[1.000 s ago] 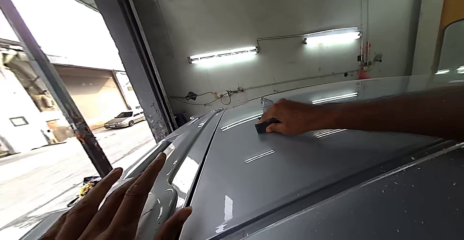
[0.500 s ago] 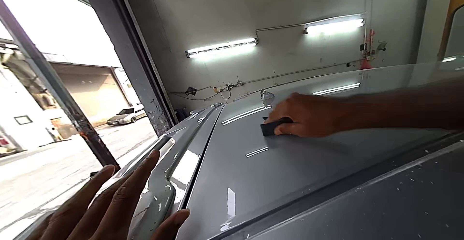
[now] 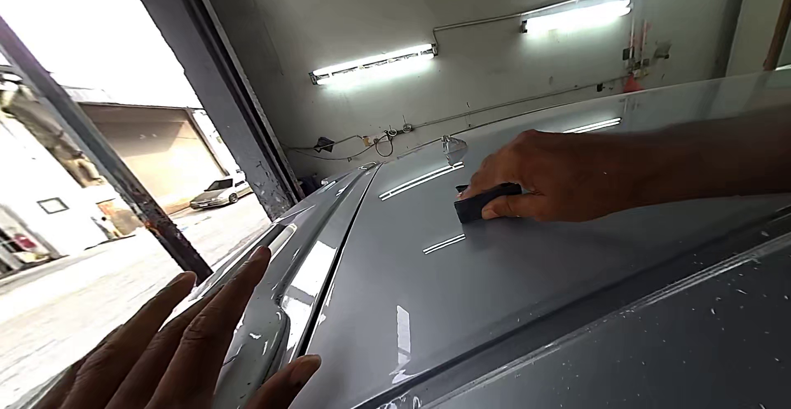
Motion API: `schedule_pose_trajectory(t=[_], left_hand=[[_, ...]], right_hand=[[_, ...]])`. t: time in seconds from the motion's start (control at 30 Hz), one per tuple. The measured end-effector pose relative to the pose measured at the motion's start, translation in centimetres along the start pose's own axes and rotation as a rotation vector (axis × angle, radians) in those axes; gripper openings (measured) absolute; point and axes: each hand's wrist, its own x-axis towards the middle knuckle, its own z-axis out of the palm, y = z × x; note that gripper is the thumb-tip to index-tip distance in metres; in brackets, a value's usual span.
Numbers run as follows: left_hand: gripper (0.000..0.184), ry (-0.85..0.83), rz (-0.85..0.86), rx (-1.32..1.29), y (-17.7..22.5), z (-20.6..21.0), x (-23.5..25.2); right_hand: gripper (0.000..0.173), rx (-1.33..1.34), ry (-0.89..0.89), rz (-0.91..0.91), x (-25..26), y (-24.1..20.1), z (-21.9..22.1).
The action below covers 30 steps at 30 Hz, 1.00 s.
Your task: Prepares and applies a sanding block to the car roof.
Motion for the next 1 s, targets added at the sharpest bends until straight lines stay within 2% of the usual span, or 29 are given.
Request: schedule_pose_trajectory(t=[0.17, 0.37, 0.57, 0.7, 0.77, 0.93, 1.0], left_hand=[[0.090, 0.037, -0.043, -0.003, -0.3, -0.1, -0.2], [0.089, 0.032, 0.002, 0.010, -0.2, 0.1, -0.1], [0.091, 0.030, -0.052, -0.002, -0.5, 0.1, -0.2], [0.090, 0.004, -0.036, 0.005, -0.3, 0.1, -0.2], [0.089, -0.021, -0.004, 0.011, -0.3, 0.0, 0.0], [0.094, 0.028, -0.031, 0.018, -0.6, 0.2, -0.1], [0.093, 0.031, -0.041, 0.027, -0.5, 0.1, -0.2]], right_hand=[[0.019, -0.020, -0.055, 0.022, 5.5, 2.9, 1.6], [0.022, 0.004, 0.024, -0.008, 1.0, 0.7, 0.7], [0.020, -0.036, -0.047, 0.010, 6.0, 3.3, 2.0], [0.025, -0.018, -0.001, -0.023, 1.0, 0.4, -0.2], [0.025, -0.016, 0.017, -0.020, -0.1, 0.0, 0.1], [0.022, -0.042, -0.061, 0.034, 5.6, 2.9, 1.6], [0.023, -0.036, -0.081, 0.055, 5.0, 2.3, 1.0]])
